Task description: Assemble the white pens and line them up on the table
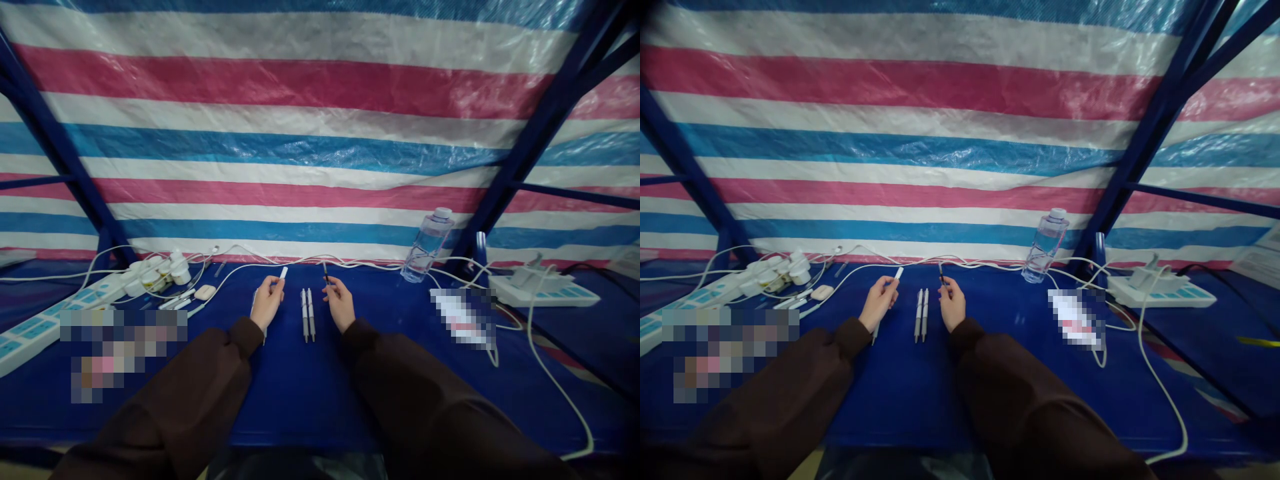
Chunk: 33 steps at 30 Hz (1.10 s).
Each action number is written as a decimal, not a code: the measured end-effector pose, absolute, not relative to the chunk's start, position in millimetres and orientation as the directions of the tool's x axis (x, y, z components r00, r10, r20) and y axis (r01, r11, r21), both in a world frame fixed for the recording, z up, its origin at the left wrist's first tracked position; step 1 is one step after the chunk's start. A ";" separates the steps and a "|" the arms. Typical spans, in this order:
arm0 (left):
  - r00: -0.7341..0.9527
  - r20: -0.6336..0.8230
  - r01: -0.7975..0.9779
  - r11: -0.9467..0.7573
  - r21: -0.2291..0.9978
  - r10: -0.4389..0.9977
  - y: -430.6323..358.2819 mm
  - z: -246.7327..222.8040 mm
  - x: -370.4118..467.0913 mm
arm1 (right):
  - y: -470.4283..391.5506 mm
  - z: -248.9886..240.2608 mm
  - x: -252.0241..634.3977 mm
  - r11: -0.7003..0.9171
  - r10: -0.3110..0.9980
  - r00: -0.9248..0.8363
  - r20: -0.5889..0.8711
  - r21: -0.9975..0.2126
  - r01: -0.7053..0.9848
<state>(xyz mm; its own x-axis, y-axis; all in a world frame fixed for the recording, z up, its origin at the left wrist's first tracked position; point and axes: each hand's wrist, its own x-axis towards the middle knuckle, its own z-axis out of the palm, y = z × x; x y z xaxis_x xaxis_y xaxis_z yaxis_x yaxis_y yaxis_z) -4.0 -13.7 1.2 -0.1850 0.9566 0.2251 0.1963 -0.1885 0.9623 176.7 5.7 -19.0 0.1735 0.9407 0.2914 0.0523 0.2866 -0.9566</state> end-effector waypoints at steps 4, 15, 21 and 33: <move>-0.139 0.321 0.301 -0.269 0.915 0.937 -14.0 1.9 -4.5 | 5.0 -20.8 178.3 0.345 0.907 0.181 0.380 -0.917 0.200; -0.110 0.417 0.390 -0.347 0.853 0.902 -14.4 1.1 -7.0 | 0.8 -18.7 183.8 0.464 0.841 0.064 0.536 -0.778 0.422; -0.097 0.469 0.490 -0.368 0.790 0.878 -17.1 5.0 -6.9 | -2.4 -16.1 182.6 0.463 0.831 0.042 0.554 -0.733 0.499; -0.009 0.554 0.693 -0.394 0.603 0.832 -21.2 8.5 -7.1 | -18.2 -4.6 174.8 0.566 0.801 -0.133 0.584 -0.666 0.487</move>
<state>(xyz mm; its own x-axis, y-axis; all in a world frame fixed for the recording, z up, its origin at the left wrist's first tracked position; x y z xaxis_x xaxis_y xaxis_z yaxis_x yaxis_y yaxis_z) -7.1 -21.2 8.5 -0.0090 0.8322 0.5543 0.6935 -0.3942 0.6031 174.8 -18.2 -4.6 -0.1327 0.8010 0.5838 0.4866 0.5658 -0.6657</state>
